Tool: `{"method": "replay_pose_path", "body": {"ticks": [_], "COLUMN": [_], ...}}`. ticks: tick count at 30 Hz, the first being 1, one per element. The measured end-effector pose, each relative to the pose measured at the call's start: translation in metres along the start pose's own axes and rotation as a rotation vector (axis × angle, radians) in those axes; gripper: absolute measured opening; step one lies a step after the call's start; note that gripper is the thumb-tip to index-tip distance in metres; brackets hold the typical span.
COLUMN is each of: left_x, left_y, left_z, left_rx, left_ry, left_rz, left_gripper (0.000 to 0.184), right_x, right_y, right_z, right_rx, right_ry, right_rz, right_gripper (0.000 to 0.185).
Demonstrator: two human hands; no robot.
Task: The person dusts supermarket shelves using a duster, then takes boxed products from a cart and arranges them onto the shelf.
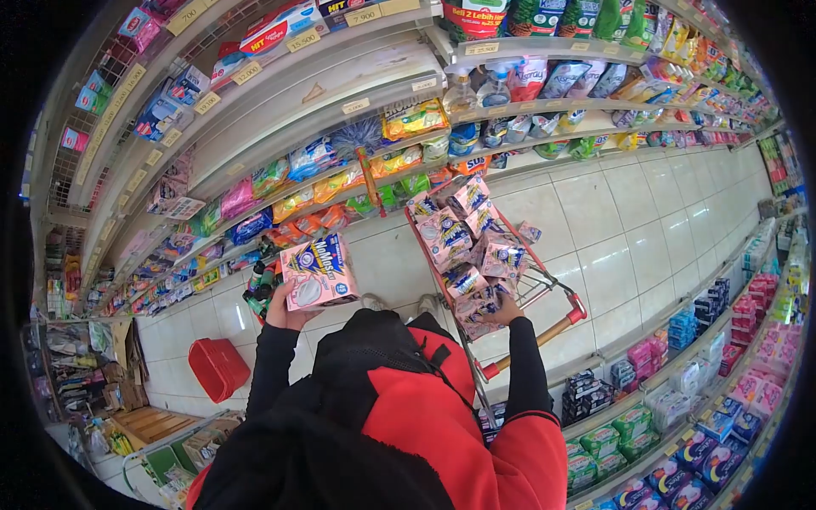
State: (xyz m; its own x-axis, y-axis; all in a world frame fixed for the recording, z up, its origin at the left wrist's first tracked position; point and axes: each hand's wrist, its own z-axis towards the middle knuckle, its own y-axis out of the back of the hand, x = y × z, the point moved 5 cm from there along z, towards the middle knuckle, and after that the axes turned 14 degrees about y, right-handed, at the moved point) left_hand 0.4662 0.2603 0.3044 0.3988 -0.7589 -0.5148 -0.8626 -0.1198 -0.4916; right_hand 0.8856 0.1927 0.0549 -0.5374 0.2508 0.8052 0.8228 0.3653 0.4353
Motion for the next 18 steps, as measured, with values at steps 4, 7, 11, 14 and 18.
{"method": "replay_pose_path", "body": {"ticks": [4,7,11,14,18], "left_x": [0.001,0.000,-0.002,-0.011,-0.023], "left_y": [0.015,0.023,0.034,0.040,0.067], "left_z": [-0.012,-0.014,-0.012,-0.015,-0.020], "left_rx": [-0.070,-0.100,-0.066,-0.031,-0.085], "left_ry": [-0.018,-0.023,-0.050,-0.083,-0.096], "left_rz": [-0.035,-0.009,-0.081,-0.137,-0.170], "left_gripper": [0.048,0.050,0.049,0.047,0.044], "right_x": [-0.015,-0.015,-0.010,-0.006,0.014], "right_y": [-0.006,-0.006,-0.006,-0.014,0.000], "right_z": [0.001,0.002,0.004,0.003,-0.011], "right_rx": [-0.019,0.023,0.001,-0.056,-0.099], "right_ry": [-0.111,-0.092,-0.076,0.127,0.026], "right_rz": [-0.164,-0.288,-0.324,-0.050,0.136], "right_gripper": [0.113,0.112,0.100,0.093,0.075]}}
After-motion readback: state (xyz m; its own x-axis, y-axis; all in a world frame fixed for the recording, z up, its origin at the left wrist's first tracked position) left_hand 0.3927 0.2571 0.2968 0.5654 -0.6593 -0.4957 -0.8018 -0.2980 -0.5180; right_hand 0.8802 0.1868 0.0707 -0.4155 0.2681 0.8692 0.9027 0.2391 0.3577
